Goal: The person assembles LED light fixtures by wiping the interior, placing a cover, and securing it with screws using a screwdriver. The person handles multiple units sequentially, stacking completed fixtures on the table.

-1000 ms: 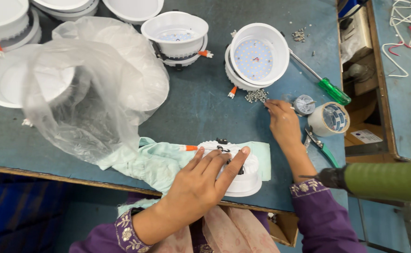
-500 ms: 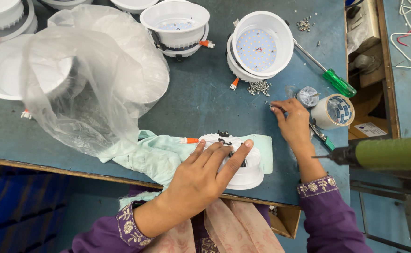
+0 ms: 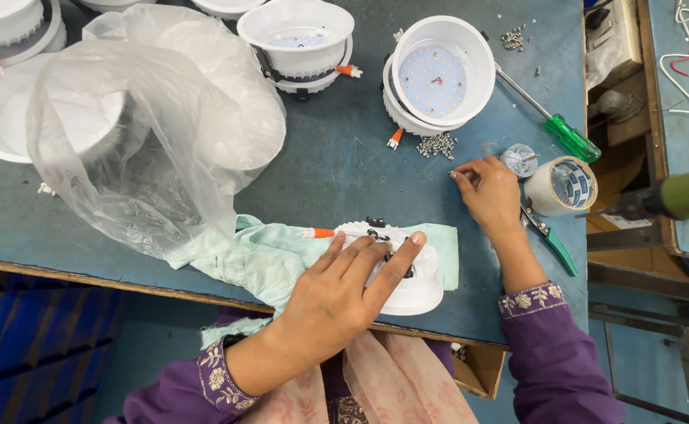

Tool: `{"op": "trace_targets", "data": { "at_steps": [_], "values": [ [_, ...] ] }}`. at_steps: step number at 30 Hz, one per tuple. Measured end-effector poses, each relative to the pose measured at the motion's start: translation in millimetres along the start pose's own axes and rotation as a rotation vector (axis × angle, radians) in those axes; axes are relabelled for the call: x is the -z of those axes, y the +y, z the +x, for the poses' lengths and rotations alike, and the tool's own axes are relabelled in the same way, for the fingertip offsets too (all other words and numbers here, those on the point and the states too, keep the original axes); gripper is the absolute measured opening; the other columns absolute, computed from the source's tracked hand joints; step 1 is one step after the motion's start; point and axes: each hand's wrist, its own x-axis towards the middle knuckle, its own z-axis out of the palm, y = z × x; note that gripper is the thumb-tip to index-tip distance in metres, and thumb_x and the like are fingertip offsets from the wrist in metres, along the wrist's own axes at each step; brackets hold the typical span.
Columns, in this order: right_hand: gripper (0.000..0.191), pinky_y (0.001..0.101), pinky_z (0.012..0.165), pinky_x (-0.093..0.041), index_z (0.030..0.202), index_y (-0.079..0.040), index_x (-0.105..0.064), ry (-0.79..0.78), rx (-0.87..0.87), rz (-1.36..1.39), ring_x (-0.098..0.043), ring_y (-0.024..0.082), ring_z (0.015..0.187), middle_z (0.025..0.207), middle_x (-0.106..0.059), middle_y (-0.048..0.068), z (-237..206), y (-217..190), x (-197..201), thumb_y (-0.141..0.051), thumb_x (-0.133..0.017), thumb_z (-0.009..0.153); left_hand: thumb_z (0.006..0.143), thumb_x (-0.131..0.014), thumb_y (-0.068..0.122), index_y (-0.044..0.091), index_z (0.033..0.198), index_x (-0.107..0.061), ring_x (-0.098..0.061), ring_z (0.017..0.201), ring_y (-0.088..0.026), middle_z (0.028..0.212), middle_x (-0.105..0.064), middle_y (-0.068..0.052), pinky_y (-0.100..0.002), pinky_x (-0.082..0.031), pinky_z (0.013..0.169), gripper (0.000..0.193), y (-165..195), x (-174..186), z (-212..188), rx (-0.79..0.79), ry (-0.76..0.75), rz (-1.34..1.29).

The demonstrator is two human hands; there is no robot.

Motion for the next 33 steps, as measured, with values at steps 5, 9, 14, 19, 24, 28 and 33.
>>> {"op": "trace_targets", "data": {
  "at_steps": [5,9,14,19,24,28,33],
  "values": [
    [0.011,0.0322,0.065,-0.051,0.096,-0.005,-0.078,0.047,0.060,0.055,-0.065,0.019,0.070,0.088,-0.068,0.010,-4.2,-11.4,3.5,-0.012,-0.079,0.088,0.091,-0.064,0.007,0.006,0.152,-0.049,-0.070,0.104,-0.028,0.106,-0.067,-0.011,-0.052,-0.058,0.097,0.064,-0.6,1.5,0.7,0.008,0.000,-0.003],
    [0.013,0.0272,0.062,-0.052,0.103,-0.001,-0.073,0.014,-0.039,0.402,-0.067,0.012,0.073,0.093,-0.071,0.007,-18.1,-11.6,6.7,-0.010,-0.074,0.093,0.091,-0.064,0.008,0.005,0.153,-0.049,-0.071,0.103,-0.028,0.105,-0.066,-0.011,-0.052,-0.058,0.097,0.064,-1.0,3.5,0.8,0.010,-0.011,-0.003],
    [0.012,0.0283,0.064,-0.049,0.102,0.003,-0.070,-0.103,-0.224,1.053,-0.069,0.017,0.076,0.093,-0.073,0.011,-65.8,-26.8,22.8,-0.005,-0.070,0.094,0.092,-0.062,0.009,0.007,0.154,-0.048,-0.070,0.098,-0.028,0.106,-0.066,-0.011,-0.052,-0.058,0.097,0.063,-2.6,2.3,1.3,0.001,-0.006,-0.010],
    [0.009,0.0366,0.096,-0.051,0.103,0.002,-0.071,-0.053,0.066,1.256,-0.064,0.026,0.108,0.097,-0.069,0.015,-121.5,-71.7,43.4,0.000,-0.069,0.094,0.092,-0.061,0.009,0.007,0.155,-0.047,-0.069,0.093,-0.028,0.102,-0.065,-0.011,-0.050,-0.059,0.095,0.065,0.2,-1.7,1.5,-0.001,-0.004,0.029],
    [0.009,0.0390,0.110,-0.045,0.100,0.000,-0.073,-0.044,0.184,1.041,-0.054,0.026,0.130,0.121,-0.058,0.011,-133.5,-110.7,57.5,-0.002,-0.074,0.092,0.095,-0.063,0.014,0.003,0.156,-0.045,-0.069,0.095,-0.029,0.103,-0.064,-0.012,-0.049,-0.058,0.094,0.064,3.5,-9.1,4.4,-0.004,0.017,0.018],
    [0.010,0.0387,0.111,-0.046,0.100,0.000,-0.072,-0.031,0.209,0.941,-0.055,0.026,0.129,0.135,-0.054,0.012,-128.1,-124.3,59.8,-0.005,-0.075,0.091,0.096,-0.063,0.016,0.004,0.157,-0.044,-0.069,0.095,-0.030,0.102,-0.063,-0.013,-0.047,-0.059,0.097,0.065,6.5,-13.2,4.9,0.011,0.031,0.019],
    [0.011,0.0357,0.097,-0.047,0.098,0.000,-0.072,-0.057,0.172,0.906,-0.056,0.026,0.122,0.132,-0.058,0.013,-125.8,-127.9,56.0,-0.004,-0.076,0.089,0.095,-0.063,0.021,0.006,0.157,-0.043,-0.069,0.096,-0.032,0.102,-0.063,-0.014,-0.046,-0.058,0.096,0.067,11.6,-17.5,4.7,0.012,0.075,0.031]
  ]
}}
